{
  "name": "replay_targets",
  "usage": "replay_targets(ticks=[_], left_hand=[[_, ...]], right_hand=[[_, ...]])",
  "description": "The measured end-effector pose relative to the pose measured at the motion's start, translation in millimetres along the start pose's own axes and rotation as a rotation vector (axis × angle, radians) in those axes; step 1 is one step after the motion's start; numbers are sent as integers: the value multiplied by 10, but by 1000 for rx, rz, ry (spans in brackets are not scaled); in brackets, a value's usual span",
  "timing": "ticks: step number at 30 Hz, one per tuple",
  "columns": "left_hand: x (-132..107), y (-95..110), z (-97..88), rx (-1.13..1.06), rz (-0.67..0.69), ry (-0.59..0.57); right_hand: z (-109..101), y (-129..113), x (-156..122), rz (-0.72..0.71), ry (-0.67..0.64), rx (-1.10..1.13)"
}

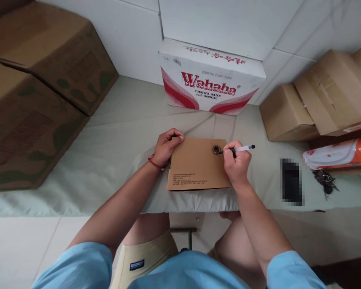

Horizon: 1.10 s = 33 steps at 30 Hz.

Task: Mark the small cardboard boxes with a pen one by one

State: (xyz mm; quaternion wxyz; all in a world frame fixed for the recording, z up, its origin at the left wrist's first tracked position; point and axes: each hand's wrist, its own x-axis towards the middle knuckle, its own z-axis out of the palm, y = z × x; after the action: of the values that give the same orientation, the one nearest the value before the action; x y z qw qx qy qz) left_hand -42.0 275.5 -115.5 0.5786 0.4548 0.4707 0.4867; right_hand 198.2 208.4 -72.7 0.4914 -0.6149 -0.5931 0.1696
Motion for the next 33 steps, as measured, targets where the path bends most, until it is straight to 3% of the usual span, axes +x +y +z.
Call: replay_targets(ticks=[4, 8, 10, 12, 14, 16, 18, 20, 22, 24, 27, 30, 33], left_hand=[[0, 4, 3, -4, 0, 6], [1, -9, 7, -7, -6, 18], [9, -30, 8, -8, -8, 26], [19, -56, 10, -10, -3, 39], [29, -78, 13, -12, 11, 55], [38, -94, 16, -11, 30, 67], [46, -107, 17, -7, 46, 73], [55, -120, 17, -2, 58, 74], [64, -138, 18, 1, 68, 74], [75, -158, 22, 3, 77, 72], [98, -183, 30, 4, 90, 58], [124, -202, 29, 11, 103, 43], [142, -215, 19, 22, 115, 34]], right_hand=[[6, -21, -21, -31, -73, 85], [-162, 43, 37, -39, 16, 135], [-325, 161, 109, -27, 84, -6], [-493, 319, 190, 25, 86, -306], [-618, 479, 259, 147, -30, -631], [-688, 607, 304, 284, -218, -818], [-742, 695, 319, 347, -370, -853], [-845, 763, 287, 367, -425, -819], [-1039, 837, 188, 382, -358, -813], [-1306, 928, 14, 401, -177, -892], [-1706, 1077, -331, 583, 45, -1056], [-1942, 1189, -629, 794, 33, -1056], [-2010, 1229, -738, 875, 10, -1032]])
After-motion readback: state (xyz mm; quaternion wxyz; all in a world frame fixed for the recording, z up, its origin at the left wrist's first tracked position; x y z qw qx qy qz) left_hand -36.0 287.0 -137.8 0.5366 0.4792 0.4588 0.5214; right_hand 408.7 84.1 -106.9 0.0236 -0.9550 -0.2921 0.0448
